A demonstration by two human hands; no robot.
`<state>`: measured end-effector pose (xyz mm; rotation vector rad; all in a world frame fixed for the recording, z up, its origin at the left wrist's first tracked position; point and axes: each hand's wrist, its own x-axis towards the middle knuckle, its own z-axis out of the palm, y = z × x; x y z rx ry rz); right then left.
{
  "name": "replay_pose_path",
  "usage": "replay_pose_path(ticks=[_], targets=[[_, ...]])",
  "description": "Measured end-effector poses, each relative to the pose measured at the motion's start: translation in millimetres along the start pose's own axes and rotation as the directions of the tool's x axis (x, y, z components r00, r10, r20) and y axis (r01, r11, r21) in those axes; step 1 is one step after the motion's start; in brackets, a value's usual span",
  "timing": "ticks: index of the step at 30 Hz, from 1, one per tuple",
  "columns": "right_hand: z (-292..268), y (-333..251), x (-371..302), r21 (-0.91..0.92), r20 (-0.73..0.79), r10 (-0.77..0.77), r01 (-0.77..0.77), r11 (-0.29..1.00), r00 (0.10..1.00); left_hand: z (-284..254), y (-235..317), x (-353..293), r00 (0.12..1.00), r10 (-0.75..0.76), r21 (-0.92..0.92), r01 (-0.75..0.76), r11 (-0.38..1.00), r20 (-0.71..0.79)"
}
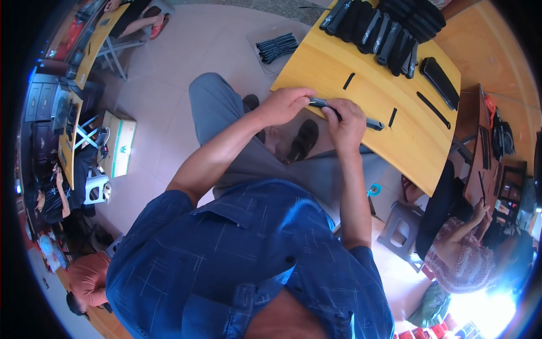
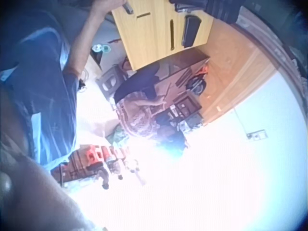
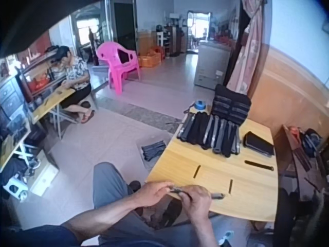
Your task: Assembling and inspecting black fabric straps with buckles and metal hardware at a workbench.
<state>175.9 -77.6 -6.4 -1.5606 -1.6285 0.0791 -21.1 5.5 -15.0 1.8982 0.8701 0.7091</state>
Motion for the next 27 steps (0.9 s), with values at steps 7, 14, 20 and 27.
replay_pose_path(ticks=[7, 14, 20, 27], targets=[[-22.4, -12.4, -4.5, -0.023, 0.002, -0.124, 0.124, 0.992, 0.992, -3.7, 20.4, -12.0, 0.960, -0.167, -0.102, 0.193, 0.976, 0.223], [-25.4, -52.4, -76.1, 0.449, 0.107, 0.356, -0.364, 0.816, 0.928, 5.2, 40.4, -23.0, 0.965, -0.158, -0.152, 0.192, 0.970, 0.210], [7.5, -41.7, -85.8, 0.870, 0.493, 0.534, -0.412, -0.273, 0.687, 19.7, 41.3, -29.1, 0.965, -0.057, -0.237, 0.119, 0.964, 0.255], [4.3, -24.8, -89.3, 0.925, 0.340, 0.653, -0.365, -0.104, 0.676, 18.1, 55.3, -32.4, 0.968, 0.019, -0.030, -0.012, 0.999, 0.251]])
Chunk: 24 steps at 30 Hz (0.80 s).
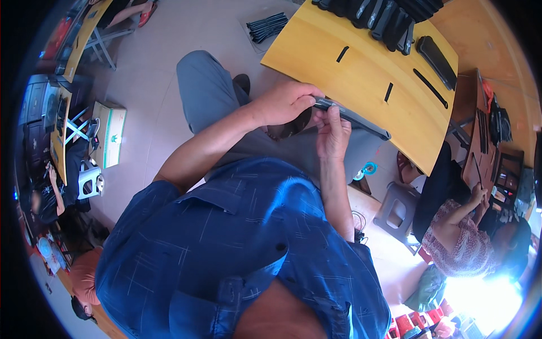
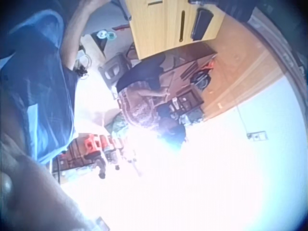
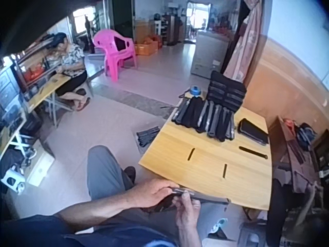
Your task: Assembling and inspecting black fabric straps with buckles and metal hardware at a workbench.
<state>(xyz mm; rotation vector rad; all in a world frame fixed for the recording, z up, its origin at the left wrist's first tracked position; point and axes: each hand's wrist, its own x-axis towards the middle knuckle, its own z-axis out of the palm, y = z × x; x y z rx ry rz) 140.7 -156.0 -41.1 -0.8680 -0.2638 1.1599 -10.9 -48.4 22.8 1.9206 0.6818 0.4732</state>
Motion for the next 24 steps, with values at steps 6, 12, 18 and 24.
replay_pose_path(ticks=[6, 12, 18, 24], targets=[[6.9, -2.4, 0.2, 0.061, -0.055, -0.014, 0.017, 0.998, 0.998, -0.4, 8.3, -1.9, 0.995, 0.053, 0.055, -0.049, 0.997, -0.084], [8.4, -1.8, 1.1, 0.005, -0.074, -0.045, 0.046, 0.999, 0.996, -1.0, 0.8, 2.6, 0.995, 0.068, 0.069, -0.062, 0.996, -0.078], [10.8, -2.3, 3.4, 0.030, -0.088, -0.044, 0.047, 0.998, 0.995, 1.4, 4.0, 3.5, 0.992, 0.033, -0.016, -0.035, 0.999, -0.125], [10.7, -0.6, 7.2, 0.024, -0.072, -0.067, 0.069, 0.997, 0.995, 0.8, 4.7, 7.4, 0.988, 0.031, 0.062, -0.021, 0.998, -0.152]])
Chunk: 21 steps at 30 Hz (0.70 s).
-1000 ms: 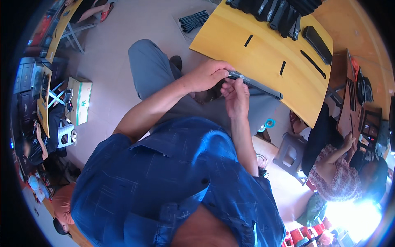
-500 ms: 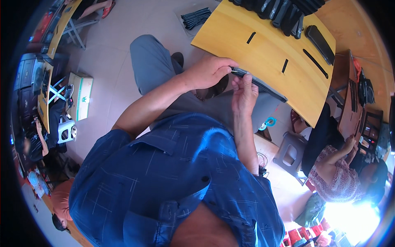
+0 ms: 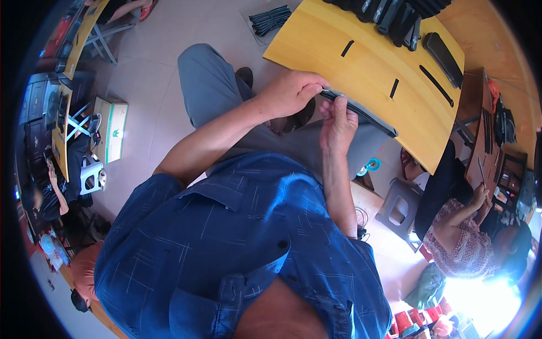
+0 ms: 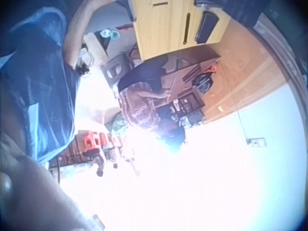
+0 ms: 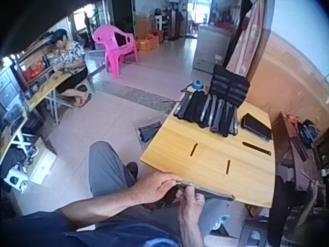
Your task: Assembling and inspecting black fabric straps with buckles and metal hardware at a workbench.
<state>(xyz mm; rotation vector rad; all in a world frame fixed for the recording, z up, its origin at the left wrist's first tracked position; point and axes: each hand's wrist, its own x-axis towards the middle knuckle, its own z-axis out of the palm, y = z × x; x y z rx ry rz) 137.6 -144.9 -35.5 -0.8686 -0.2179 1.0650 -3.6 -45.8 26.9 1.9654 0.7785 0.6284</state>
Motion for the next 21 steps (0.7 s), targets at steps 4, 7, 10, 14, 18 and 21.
replay_pose_path(ticks=[4, 7, 10, 14, 18, 21], targets=[[-3.3, -3.8, 1.8, -0.078, -0.004, -0.010, 0.010, 0.997, 1.000, -1.0, -6.6, 3.7, 0.998, -0.023, -0.082, 0.028, 0.996, 0.056], [-1.2, -7.8, 2.0, -0.105, 0.009, -0.022, 0.022, 0.994, 1.000, -0.4, -5.0, 4.2, 0.997, -0.030, -0.127, 0.039, 0.991, 0.076], [1.5, -7.8, 4.3, -0.185, 0.078, -0.007, 0.022, 0.982, 0.997, 2.7, -1.8, 3.5, 0.996, -0.039, -0.128, 0.049, 0.991, 0.077], [0.3, -5.6, 3.5, -0.206, 0.075, 0.001, 0.015, 0.978, 0.997, 4.8, -5.0, 0.5, 0.996, 0.082, 0.016, -0.083, 0.996, 0.024], [-4.4, -7.2, 5.6, -0.214, 0.079, 0.018, -0.001, 0.977, 0.997, 1.7, 13.2, 2.1, 0.985, 0.158, 0.098, -0.151, 0.984, -0.065], [-7.2, -9.2, 4.7, -0.192, 0.096, 0.028, -0.010, 0.981, 0.995, -3.1, 17.0, 3.8, 0.971, 0.236, 0.178, -0.237, 0.955, 0.026]])
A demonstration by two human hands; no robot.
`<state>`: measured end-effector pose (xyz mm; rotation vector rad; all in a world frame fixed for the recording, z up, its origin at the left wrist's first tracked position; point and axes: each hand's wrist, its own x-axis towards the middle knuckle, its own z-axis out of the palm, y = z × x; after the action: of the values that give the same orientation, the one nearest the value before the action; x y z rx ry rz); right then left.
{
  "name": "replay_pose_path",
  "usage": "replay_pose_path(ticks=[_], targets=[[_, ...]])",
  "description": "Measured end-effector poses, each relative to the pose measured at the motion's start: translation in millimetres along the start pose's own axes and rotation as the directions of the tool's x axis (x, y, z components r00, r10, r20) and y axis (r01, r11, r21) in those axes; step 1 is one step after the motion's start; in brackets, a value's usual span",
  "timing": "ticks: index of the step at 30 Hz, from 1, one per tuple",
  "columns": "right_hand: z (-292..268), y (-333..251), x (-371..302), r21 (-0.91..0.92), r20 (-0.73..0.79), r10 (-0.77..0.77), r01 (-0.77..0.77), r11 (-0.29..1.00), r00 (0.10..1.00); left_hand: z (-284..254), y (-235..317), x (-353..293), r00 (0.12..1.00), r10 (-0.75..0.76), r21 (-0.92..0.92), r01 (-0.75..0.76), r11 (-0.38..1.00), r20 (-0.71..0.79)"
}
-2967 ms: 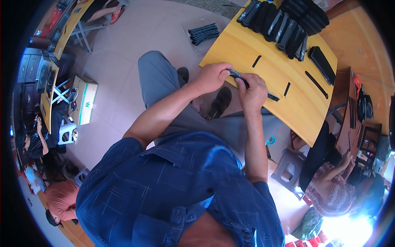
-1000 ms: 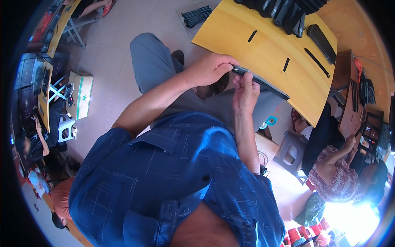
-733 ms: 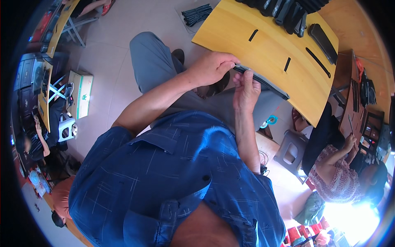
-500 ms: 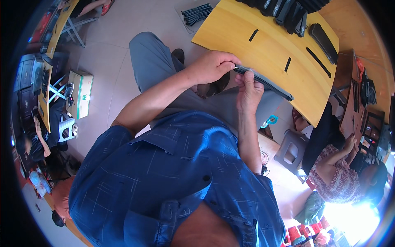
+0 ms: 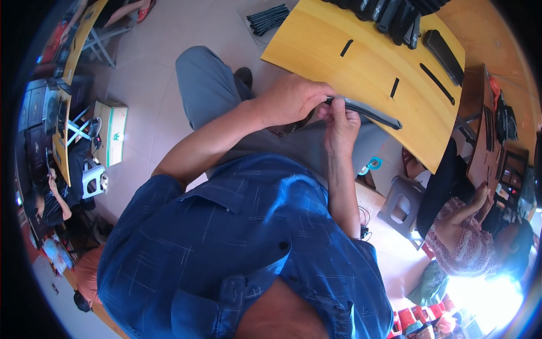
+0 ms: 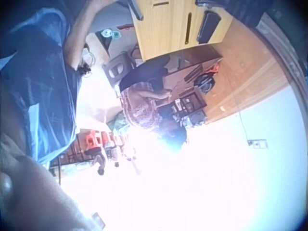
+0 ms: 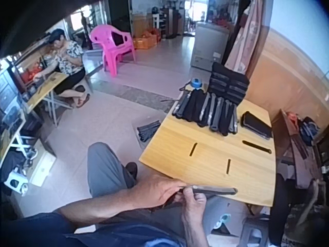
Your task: Assembling and inspecting black fabric straps with buckles and metal hardware at a workbench.
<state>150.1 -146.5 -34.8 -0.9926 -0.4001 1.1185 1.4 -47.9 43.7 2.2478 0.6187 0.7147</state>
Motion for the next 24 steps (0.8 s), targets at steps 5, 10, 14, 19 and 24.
replay_pose_path(ticks=[5, 10, 14, 19, 24], targets=[[0.8, -8.8, -7.0, -0.039, 0.035, 0.090, -0.089, 0.995, 0.995, 4.3, -11.4, 0.7, 0.999, -0.016, -0.128, 0.020, 0.992, 0.032], [-1.5, -19.7, -8.2, -0.089, 0.091, 0.155, -0.147, 0.985, 0.984, 9.2, -18.1, 1.9, 0.990, -0.126, -0.257, 0.138, 0.956, 0.061], [-2.8, -24.3, -6.4, -0.136, 0.150, 0.181, -0.161, 0.978, 0.972, 13.4, -25.0, 2.6, 0.986, -0.143, -0.299, 0.162, 0.941, 0.082], [-5.8, -33.5, -4.6, -0.227, 0.198, 0.222, -0.176, 0.958, 0.955, 18.8, -29.8, -1.1, 0.986, -0.134, -0.326, 0.158, 0.932, 0.097], [-5.4, -51.4, -8.3, -0.270, 0.241, 0.294, -0.227, 0.936, 0.925, 9.0, -31.3, 3.4, 0.978, -0.034, -0.467, 0.128, 0.875, 0.204]])
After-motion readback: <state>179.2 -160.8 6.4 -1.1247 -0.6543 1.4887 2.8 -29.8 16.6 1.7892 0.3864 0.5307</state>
